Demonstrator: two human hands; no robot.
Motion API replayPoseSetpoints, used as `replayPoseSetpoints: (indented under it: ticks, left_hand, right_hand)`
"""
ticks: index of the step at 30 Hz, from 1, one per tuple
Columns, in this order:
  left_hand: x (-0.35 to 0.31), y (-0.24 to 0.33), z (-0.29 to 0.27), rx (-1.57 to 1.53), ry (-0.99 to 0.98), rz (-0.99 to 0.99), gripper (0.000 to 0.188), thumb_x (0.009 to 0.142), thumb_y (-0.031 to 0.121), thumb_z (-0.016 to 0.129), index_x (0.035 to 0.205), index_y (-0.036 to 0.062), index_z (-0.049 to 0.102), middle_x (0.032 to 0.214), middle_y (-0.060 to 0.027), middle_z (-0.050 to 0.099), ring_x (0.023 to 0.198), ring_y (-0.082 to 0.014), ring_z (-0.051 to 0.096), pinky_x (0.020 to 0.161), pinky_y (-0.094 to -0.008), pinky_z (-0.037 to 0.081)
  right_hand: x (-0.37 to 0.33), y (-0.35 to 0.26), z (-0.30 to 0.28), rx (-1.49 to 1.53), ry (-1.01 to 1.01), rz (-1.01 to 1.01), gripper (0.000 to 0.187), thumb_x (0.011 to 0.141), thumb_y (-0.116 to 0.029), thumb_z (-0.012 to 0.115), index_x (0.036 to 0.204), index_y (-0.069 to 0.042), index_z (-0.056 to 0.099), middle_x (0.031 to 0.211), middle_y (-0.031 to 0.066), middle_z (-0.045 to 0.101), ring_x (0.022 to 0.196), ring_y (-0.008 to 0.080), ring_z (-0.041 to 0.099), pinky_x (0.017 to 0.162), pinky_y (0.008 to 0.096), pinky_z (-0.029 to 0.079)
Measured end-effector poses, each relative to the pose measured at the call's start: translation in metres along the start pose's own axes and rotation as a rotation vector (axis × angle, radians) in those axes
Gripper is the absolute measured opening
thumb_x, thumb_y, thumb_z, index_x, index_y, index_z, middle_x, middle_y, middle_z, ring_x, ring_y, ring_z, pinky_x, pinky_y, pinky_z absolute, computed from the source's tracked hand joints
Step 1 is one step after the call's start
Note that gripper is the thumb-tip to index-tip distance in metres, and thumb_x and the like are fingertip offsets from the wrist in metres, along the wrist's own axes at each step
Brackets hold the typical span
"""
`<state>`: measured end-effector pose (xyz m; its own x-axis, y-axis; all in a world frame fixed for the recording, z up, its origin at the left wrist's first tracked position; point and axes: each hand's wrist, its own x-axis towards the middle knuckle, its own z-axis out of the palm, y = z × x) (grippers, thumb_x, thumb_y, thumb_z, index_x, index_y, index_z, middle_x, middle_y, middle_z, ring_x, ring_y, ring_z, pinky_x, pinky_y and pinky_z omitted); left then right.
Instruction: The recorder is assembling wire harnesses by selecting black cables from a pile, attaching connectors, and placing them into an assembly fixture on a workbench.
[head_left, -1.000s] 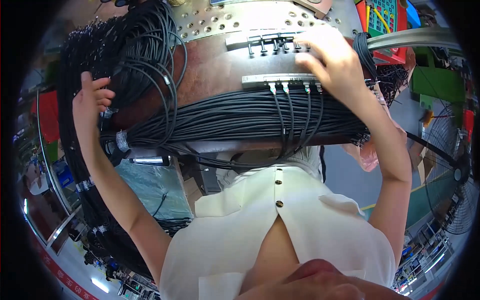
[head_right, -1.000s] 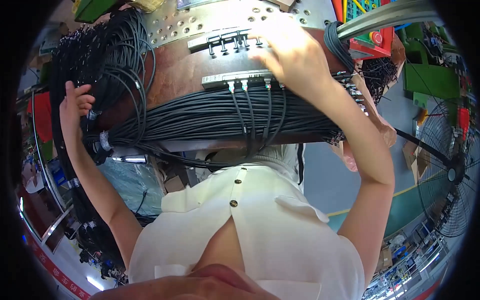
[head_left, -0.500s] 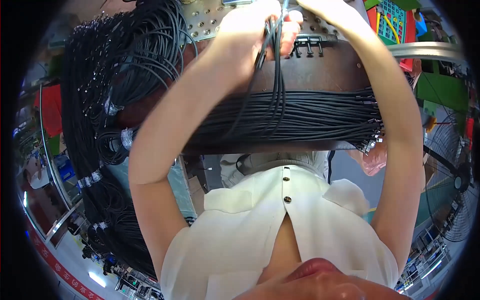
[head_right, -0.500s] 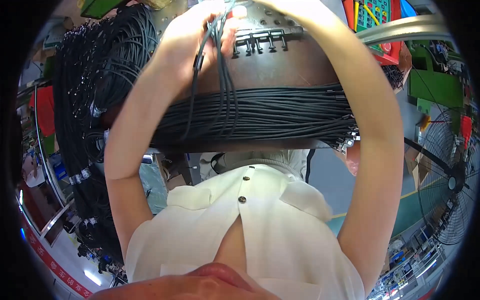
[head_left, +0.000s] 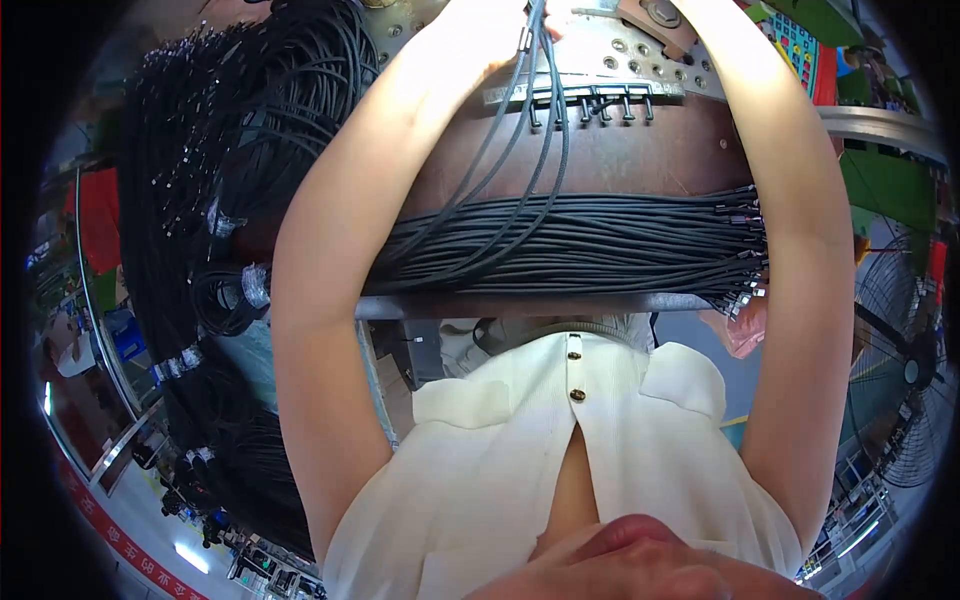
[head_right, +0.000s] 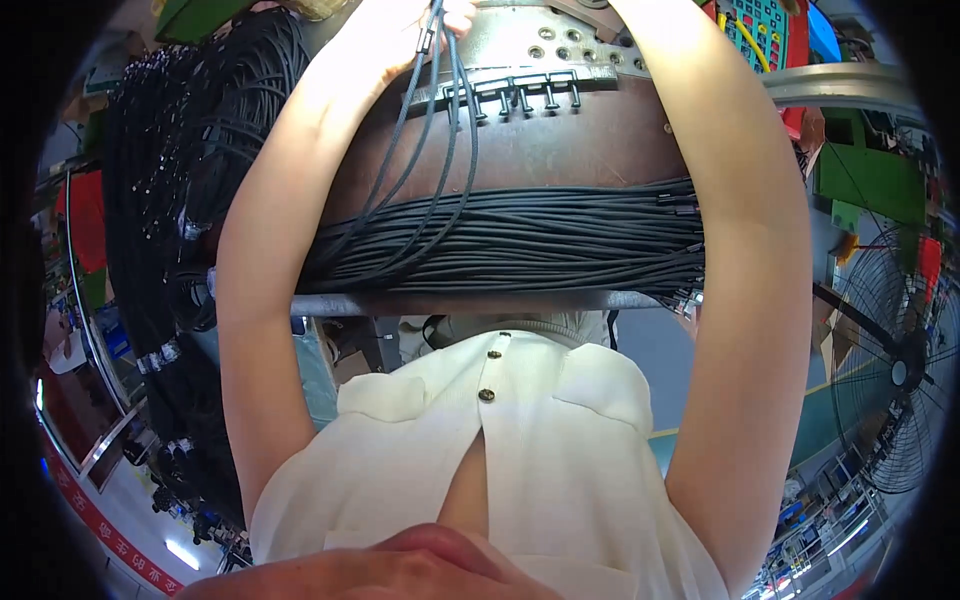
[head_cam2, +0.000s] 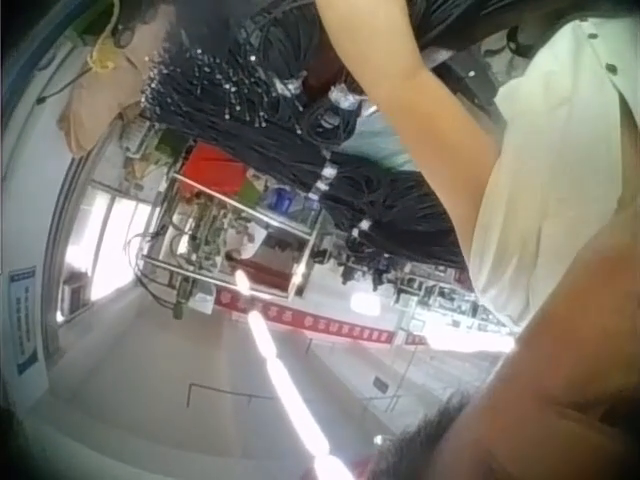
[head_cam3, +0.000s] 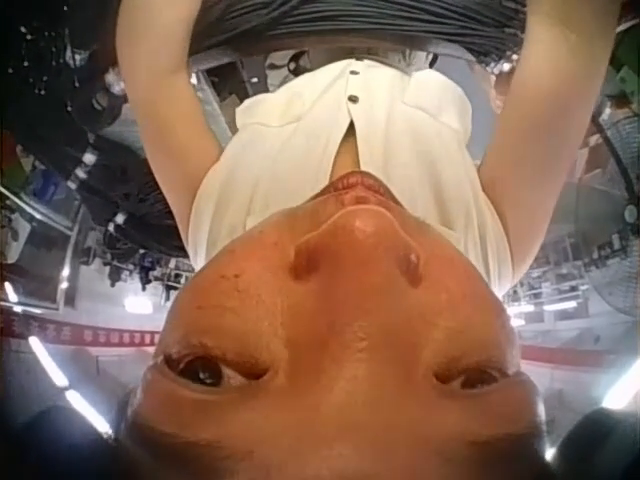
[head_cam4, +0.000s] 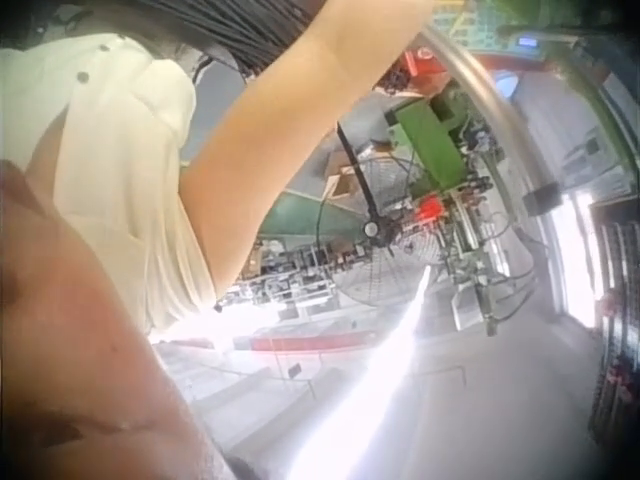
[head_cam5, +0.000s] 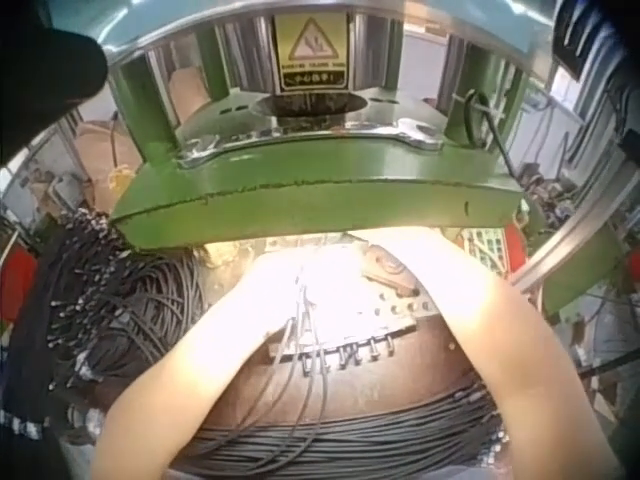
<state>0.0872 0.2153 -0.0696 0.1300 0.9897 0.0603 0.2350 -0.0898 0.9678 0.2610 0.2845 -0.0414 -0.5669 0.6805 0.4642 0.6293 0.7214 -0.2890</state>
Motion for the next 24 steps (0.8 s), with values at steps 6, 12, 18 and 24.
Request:
replayPoseSetpoints:
  ticks: [6, 12, 18, 24]
  left_hand:
    - [-0.011, 0.039, -0.026, 0.963, 0.374, 0.091, 0.027, 0.090, 0.026, 0.056, 0.100, 0.0040, 0.067, 0.085, -0.0163, 0.068, 0.081, -0.0306, 0.065, 0.073, -0.0390, 0.052]
    - [0.022, 0.007, -0.029, 0.958, 0.194, 0.391, 0.029, 0.092, 0.028, 0.052, 0.104, 0.0058, 0.067, 0.096, -0.0156, 0.068, 0.088, -0.0302, 0.064, 0.080, -0.0386, 0.050]
    - [0.034, -0.024, -0.029, 0.957, 0.147, 0.437, 0.026, 0.090, 0.026, 0.052, 0.095, 0.0049, 0.066, 0.090, -0.0142, 0.067, 0.082, -0.0286, 0.064, 0.074, -0.0394, 0.051]
    - [0.037, -0.032, -0.020, 1.066, 0.134, 0.380, 0.024, 0.089, 0.025, 0.053, 0.093, 0.0043, 0.065, 0.088, -0.0137, 0.066, 0.080, -0.0271, 0.064, 0.072, -0.0384, 0.051]
  right_hand:
    - [-0.024, 0.000, -0.011, -0.070, -0.055, -0.163, 0.031, 0.095, -0.019, 0.042, 0.112, -0.002, 0.061, 0.108, 0.0215, 0.063, 0.099, 0.0338, 0.061, 0.088, 0.0426, 0.047]
    - [-0.013, 0.004, -0.003, -0.131, -0.044, -0.045, 0.027, 0.092, -0.023, 0.047, 0.102, -0.003, 0.064, 0.097, 0.0200, 0.064, 0.089, 0.0333, 0.063, 0.081, 0.0429, 0.049]
    - [-0.026, 0.026, 0.010, -0.238, -0.156, 0.043, 0.027, 0.089, -0.028, 0.054, 0.090, -0.004, 0.065, 0.087, 0.0175, 0.066, 0.078, 0.0320, 0.064, 0.073, 0.0442, 0.051]
    - [-0.028, 0.024, -0.022, 0.584, 0.013, 0.605, 0.025, 0.087, -0.028, 0.067, 0.086, -0.003, 0.066, 0.066, 0.0046, 0.061, 0.054, 0.0114, 0.053, 0.047, 0.0249, 0.042]
